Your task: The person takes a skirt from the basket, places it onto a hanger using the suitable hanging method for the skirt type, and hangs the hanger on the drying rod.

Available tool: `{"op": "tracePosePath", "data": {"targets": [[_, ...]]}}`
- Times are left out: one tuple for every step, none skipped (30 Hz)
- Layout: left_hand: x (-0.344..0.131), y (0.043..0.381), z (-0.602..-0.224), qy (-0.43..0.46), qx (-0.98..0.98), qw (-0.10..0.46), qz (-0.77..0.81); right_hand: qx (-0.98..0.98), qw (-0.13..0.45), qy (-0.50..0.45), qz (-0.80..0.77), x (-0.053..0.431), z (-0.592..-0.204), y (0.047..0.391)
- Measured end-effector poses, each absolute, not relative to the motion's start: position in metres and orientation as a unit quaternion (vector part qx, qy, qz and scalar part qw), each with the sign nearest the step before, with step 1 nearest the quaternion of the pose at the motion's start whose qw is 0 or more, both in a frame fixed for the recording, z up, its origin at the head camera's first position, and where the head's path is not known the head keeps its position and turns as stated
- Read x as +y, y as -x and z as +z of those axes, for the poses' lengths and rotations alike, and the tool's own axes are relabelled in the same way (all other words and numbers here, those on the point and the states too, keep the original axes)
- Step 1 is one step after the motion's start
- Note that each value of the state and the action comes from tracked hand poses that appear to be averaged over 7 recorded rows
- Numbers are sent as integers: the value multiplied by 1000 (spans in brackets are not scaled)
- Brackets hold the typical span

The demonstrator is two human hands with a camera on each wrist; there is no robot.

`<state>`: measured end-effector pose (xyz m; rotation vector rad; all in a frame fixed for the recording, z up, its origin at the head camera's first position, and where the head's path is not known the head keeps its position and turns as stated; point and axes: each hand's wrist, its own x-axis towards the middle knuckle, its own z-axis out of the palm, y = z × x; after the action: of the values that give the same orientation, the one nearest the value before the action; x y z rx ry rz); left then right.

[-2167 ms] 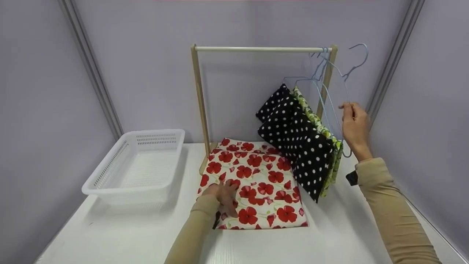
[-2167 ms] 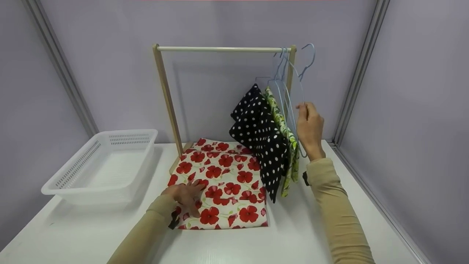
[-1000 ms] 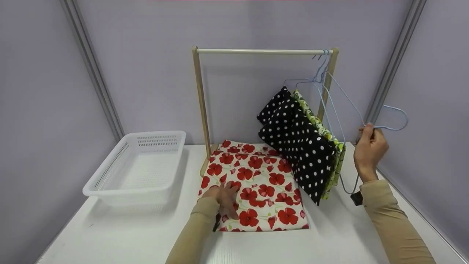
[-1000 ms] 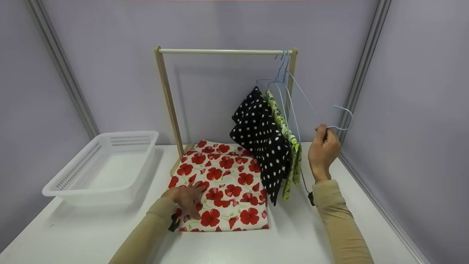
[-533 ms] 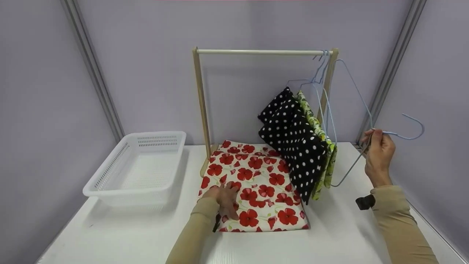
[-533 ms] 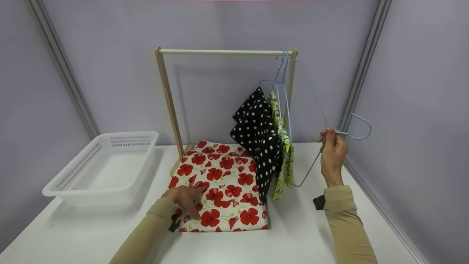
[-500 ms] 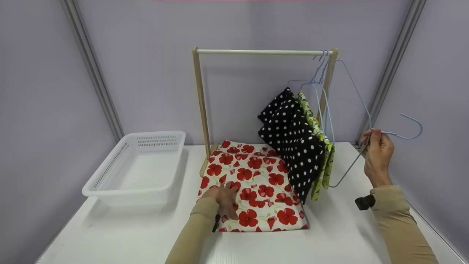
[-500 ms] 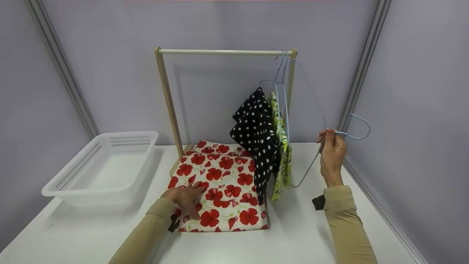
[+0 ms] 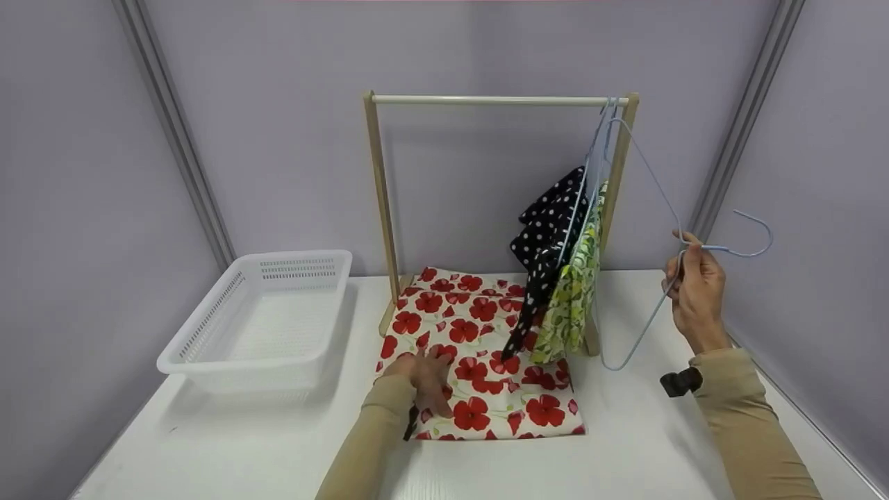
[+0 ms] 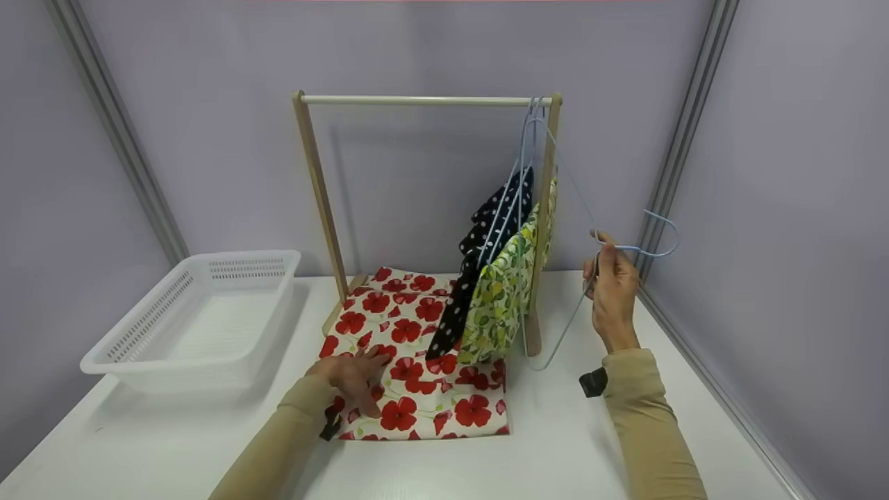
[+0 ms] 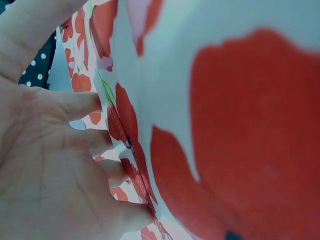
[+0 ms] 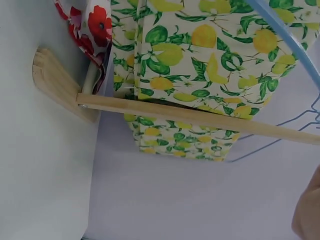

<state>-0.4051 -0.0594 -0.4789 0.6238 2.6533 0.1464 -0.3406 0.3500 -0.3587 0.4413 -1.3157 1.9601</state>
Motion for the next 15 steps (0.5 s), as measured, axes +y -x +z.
{"op": "tracePosePath", "data": {"targets": [[-59, 405, -479, -226, 951, 206, 52, -511, 358, -174, 762, 348, -359, 341], [-60, 405, -479, -220, 950, 211, 67, -507, 349, -182, 767, 347, -359, 341], [-59, 405, -479, -216, 949, 215, 76, -506, 343, -185, 769, 345, -359, 341], [-60, 405, -479, -216, 949, 216, 75, -507, 337, -188, 771, 344, -359, 341], [-60, 405, -479, -217, 949, 217, 75, -510, 332, -191, 770, 342, -359, 341], [-60, 405, -479, -216, 948, 220, 79, -514, 328, -191, 769, 340, -359, 341], [-60, 405, -479, -219, 947, 221, 79, -519, 324, -192, 767, 338, -359, 341], [-61, 405, -479, -221, 947, 221, 79, -523, 321, -193, 766, 336, -358, 341], [-61, 405, -479, -229, 947, 216, 65, -530, 321, -192, 761, 334, -358, 341], [-61, 405, -479, -236, 946, 213, 55, -533, 318, -196, 759, 332, -358, 341], [-61, 405, -478, -240, 946, 213, 55, -533, 312, -205, 759, 331, -358, 341], [-61, 405, -478, -242, 945, 212, 53, -532, 305, -215, 760, 329, -357, 341], [-61, 405, -478, -244, 945, 212, 52, -530, 298, -226, 761, 328, -357, 340], [-61, 405, -478, -243, 945, 211, 51, -528, 293, -233, 762, 326, -357, 340], [-61, 404, -478, -240, 946, 212, 56, -528, 288, -240, 762, 324, -357, 340]]}}
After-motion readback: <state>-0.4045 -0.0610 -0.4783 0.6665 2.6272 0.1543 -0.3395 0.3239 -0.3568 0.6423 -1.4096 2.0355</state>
